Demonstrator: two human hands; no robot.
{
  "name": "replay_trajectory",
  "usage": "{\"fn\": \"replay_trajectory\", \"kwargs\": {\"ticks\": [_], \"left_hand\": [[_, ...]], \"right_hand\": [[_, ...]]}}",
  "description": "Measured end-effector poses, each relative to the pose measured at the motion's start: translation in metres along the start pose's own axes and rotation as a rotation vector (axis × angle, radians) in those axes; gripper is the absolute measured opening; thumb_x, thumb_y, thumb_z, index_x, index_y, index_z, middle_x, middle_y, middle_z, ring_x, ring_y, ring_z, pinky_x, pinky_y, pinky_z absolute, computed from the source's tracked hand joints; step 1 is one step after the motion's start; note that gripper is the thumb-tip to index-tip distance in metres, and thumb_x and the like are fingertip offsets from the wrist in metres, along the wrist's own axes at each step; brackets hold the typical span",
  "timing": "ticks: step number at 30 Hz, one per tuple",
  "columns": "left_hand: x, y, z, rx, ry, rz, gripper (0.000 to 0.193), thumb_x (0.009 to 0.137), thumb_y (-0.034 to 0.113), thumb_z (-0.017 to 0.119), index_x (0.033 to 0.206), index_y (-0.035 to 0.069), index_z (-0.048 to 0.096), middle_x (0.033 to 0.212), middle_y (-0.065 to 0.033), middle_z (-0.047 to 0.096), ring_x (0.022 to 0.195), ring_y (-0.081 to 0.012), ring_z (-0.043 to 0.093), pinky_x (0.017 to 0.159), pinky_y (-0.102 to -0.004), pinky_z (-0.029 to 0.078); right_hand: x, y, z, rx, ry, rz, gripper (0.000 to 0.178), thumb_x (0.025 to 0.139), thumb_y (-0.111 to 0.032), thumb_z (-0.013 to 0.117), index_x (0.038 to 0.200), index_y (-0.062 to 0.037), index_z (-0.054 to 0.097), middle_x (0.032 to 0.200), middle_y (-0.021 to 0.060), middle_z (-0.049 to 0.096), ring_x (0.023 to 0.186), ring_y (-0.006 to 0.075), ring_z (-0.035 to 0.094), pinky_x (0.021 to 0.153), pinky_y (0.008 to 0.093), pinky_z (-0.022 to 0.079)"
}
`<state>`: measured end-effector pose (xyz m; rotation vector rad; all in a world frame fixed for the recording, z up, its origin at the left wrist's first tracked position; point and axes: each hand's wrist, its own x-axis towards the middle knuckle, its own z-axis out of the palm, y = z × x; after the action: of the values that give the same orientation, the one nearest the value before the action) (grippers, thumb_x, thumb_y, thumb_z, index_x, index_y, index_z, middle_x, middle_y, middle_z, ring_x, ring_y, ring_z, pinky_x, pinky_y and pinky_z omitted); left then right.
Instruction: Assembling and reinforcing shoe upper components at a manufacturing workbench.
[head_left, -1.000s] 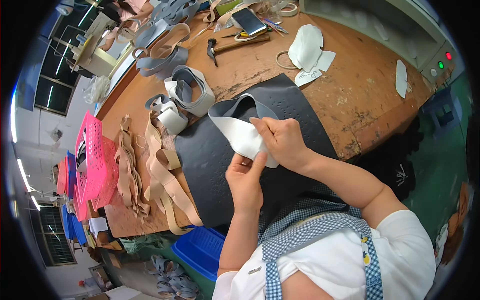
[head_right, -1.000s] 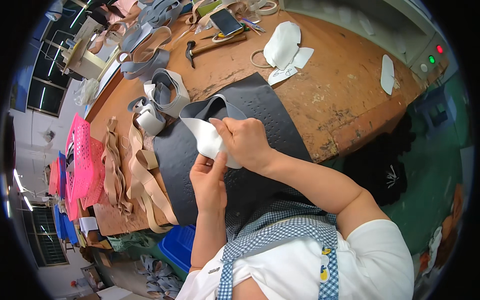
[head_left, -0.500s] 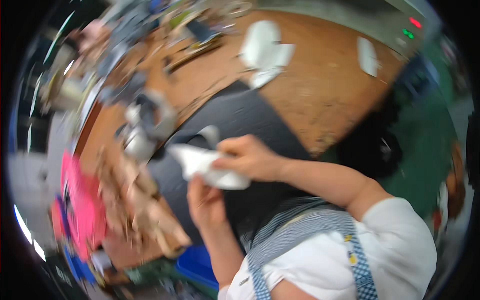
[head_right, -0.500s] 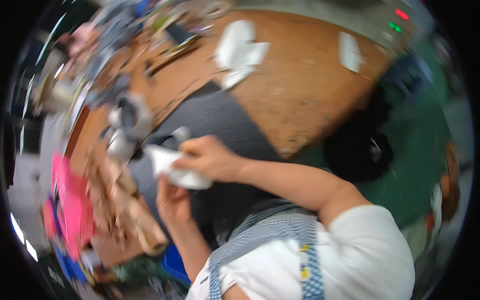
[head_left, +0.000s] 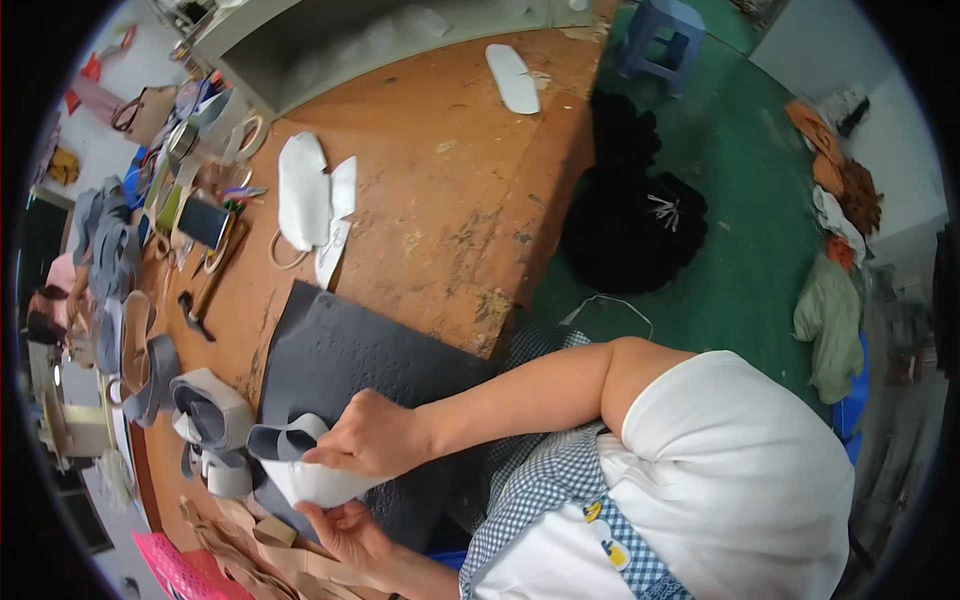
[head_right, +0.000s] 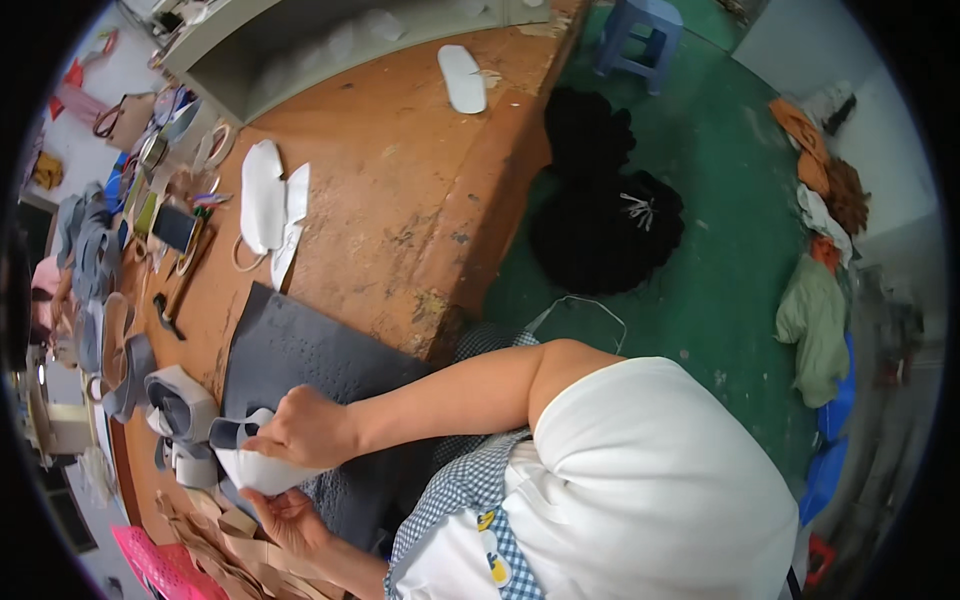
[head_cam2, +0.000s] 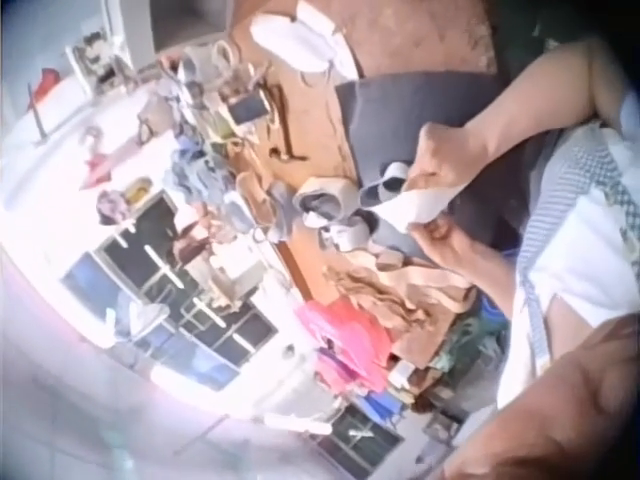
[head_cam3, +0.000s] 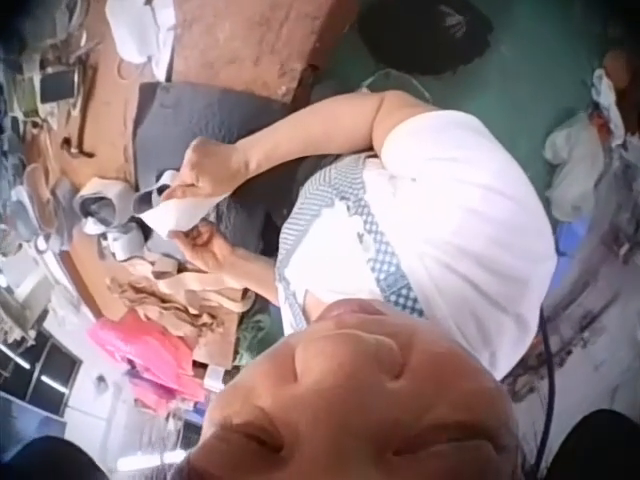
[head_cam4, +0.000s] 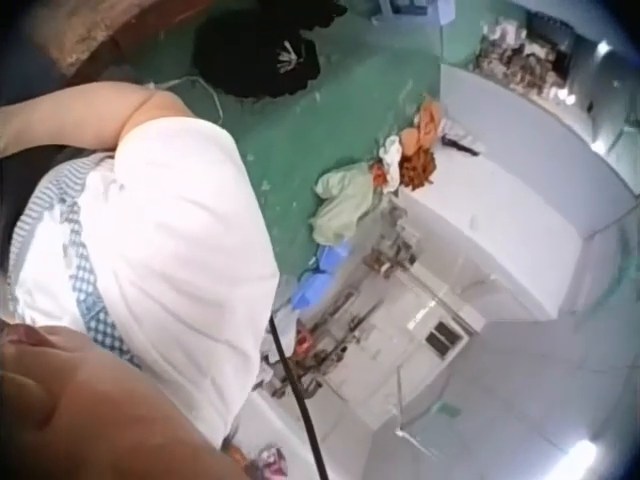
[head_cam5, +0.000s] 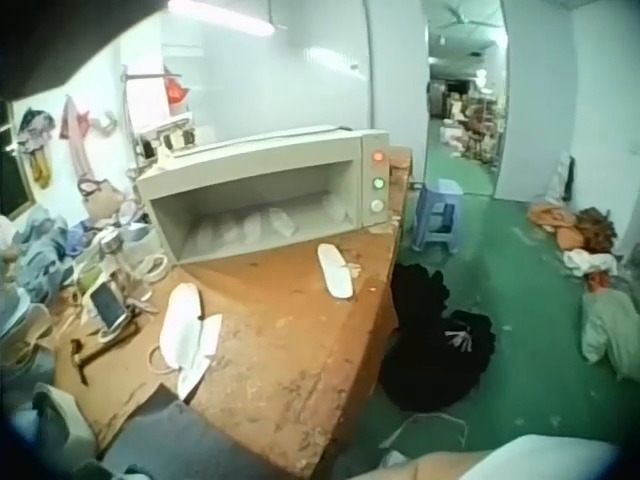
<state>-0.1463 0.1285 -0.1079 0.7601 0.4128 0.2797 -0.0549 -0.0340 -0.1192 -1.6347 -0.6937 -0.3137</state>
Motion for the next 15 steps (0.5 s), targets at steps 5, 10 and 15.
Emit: {"fn": "replay_trajectory", "kwargs": {"ticks": [5, 10, 15], "left_hand": [[-0.001, 0.007, -0.015, -0.081, -0.217, -0.044, 0.031, 0.101, 0.020, 0.054, 0.125, 0.002, 0.057, 0.128, -0.0149, 0.063, 0.117, -0.0260, 0.060, 0.100, -0.0430, 0.048], [-0.013, 0.001, 0.009, 0.038, -0.121, -0.051, 0.035, 0.100, 0.021, 0.057, 0.127, -0.001, 0.052, 0.128, -0.0200, 0.060, 0.114, -0.0287, 0.062, 0.087, -0.0370, 0.057], [-0.019, 0.004, 0.018, 0.194, 0.041, 0.049, 0.030, 0.092, 0.005, 0.068, 0.120, -0.003, 0.061, 0.107, -0.0145, 0.070, 0.091, -0.0209, 0.070, 0.081, -0.0327, 0.056]], "right_hand": [[-0.014, 0.011, -0.013, -0.106, -0.058, -0.248, 0.033, 0.088, -0.024, 0.071, 0.065, -0.0086, 0.053, 0.059, 0.0098, 0.054, 0.054, 0.0283, 0.060, 0.049, 0.0390, 0.049], [-0.029, 0.000, -0.016, -0.058, -0.189, -0.204, 0.031, 0.084, -0.018, 0.076, 0.063, -0.0059, 0.056, 0.056, 0.0082, 0.053, 0.049, 0.0250, 0.057, 0.045, 0.0355, 0.043], [-0.032, -0.010, -0.017, 0.010, -0.329, -0.168, 0.030, 0.082, -0.014, 0.077, 0.062, -0.0047, 0.056, 0.056, 0.0088, 0.053, 0.047, 0.0243, 0.056, 0.044, 0.0336, 0.042]]}}
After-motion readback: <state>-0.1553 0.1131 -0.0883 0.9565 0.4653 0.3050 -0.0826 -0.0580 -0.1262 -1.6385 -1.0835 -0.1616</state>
